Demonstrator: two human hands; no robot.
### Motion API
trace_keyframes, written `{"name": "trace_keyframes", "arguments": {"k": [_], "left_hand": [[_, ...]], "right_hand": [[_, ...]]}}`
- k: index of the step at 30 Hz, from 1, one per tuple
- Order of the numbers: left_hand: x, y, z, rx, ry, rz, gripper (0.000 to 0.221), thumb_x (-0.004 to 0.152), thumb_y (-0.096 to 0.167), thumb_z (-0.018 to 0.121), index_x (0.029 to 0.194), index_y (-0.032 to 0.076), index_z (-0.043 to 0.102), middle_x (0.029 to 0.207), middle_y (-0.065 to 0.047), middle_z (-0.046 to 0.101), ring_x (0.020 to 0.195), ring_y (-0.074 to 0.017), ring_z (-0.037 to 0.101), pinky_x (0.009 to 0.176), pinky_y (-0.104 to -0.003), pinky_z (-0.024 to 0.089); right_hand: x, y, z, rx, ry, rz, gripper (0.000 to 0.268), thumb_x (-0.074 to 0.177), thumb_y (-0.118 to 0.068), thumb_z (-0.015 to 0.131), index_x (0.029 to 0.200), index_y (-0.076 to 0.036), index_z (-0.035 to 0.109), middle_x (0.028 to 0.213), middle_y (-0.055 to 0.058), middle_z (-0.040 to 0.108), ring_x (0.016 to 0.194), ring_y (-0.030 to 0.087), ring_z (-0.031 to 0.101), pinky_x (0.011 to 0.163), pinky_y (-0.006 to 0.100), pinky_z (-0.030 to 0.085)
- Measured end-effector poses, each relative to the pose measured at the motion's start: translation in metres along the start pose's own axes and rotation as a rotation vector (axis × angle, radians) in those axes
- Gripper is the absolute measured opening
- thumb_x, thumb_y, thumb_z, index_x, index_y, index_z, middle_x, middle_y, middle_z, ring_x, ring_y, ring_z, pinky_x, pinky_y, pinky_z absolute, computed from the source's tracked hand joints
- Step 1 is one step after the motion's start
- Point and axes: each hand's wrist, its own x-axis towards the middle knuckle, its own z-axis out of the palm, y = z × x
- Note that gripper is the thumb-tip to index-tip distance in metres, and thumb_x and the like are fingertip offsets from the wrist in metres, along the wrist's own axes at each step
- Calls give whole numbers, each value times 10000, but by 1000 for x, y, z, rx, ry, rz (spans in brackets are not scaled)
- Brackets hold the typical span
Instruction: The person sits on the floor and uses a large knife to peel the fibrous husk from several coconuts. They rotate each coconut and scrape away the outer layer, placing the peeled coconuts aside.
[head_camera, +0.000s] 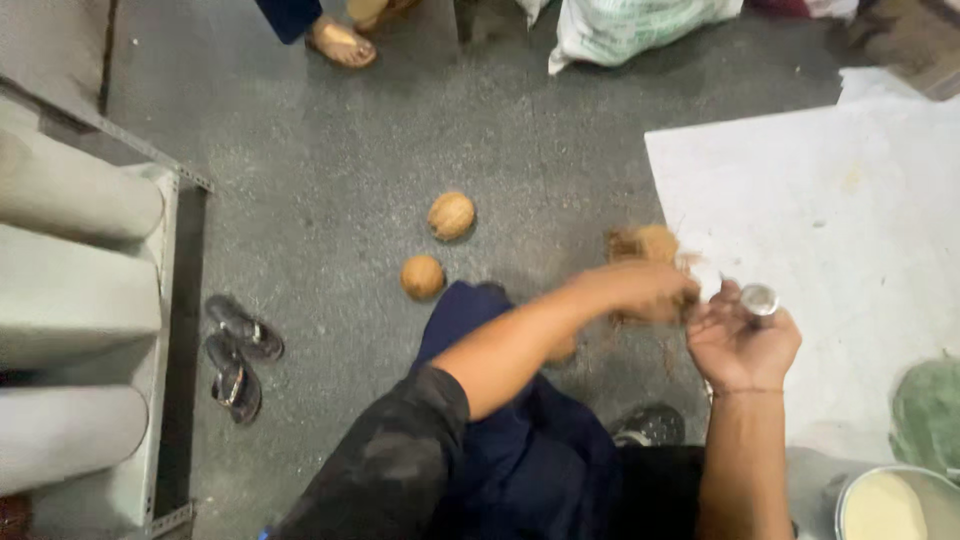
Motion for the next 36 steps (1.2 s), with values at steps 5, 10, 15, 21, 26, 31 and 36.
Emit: {"name": "trace_keyframes", "arguments": {"k": [5,10,15,21,26,31,36], "left_hand": [[-104,-145,-94,-142,675,-5,353,986,289,663,1312,156,634,922,-19,751,822,-154,711,727,-341,567],[-258,-293,-65,-249,1255,-370,186,954,148,726,1106,41,723,921,-63,733,831,-126,661,750,-297,554],[-293,-407,25,-271,1157,-752,166,892,145,709,1014,37,738,917,-87,769,851,-158,733,781,-313,574],[-193,-453,6,97,978,-575,181,926,199,765,1017,48,721,953,-128,744,897,-281,712,808,-394,557],[-92,-404,57,-110,530,-332,423,882,296,788,1195,27,695,1178,-204,719,1076,-359,690,915,-454,542],[-46,-306,160,-295,-98,-406,1369,567,575,958,1555,52,169,1351,-413,443,1228,-560,504,1021,-569,430],[-31,-301,181,-191,57,-568,1245,539,392,932,1559,159,258,1325,-297,444,1147,-514,566,948,-549,510]], "right_hand": [[-18,-4,-4,-102,-58,79,284,932,-179,542,1147,-7,612,979,88,701,850,195,639,827,355,531],[-39,5,-1,-237,-92,203,263,974,-130,566,1184,21,610,950,82,659,895,203,629,920,373,524],[-53,24,-10,-772,235,189,272,972,-173,462,1111,-10,630,822,14,611,757,163,590,804,372,518],[-53,45,-75,-934,442,415,322,1066,-309,575,926,-21,607,573,-52,306,501,134,324,492,319,315],[-73,94,-154,-1059,604,676,392,1022,-326,574,820,3,642,524,-36,355,441,137,299,442,329,291],[-65,113,-169,-1669,615,729,493,970,-419,615,828,41,722,582,157,612,514,275,571,536,402,444],[-24,110,-173,-2497,385,293,610,997,-557,591,919,25,756,889,334,694,879,523,681,794,571,530]]}}
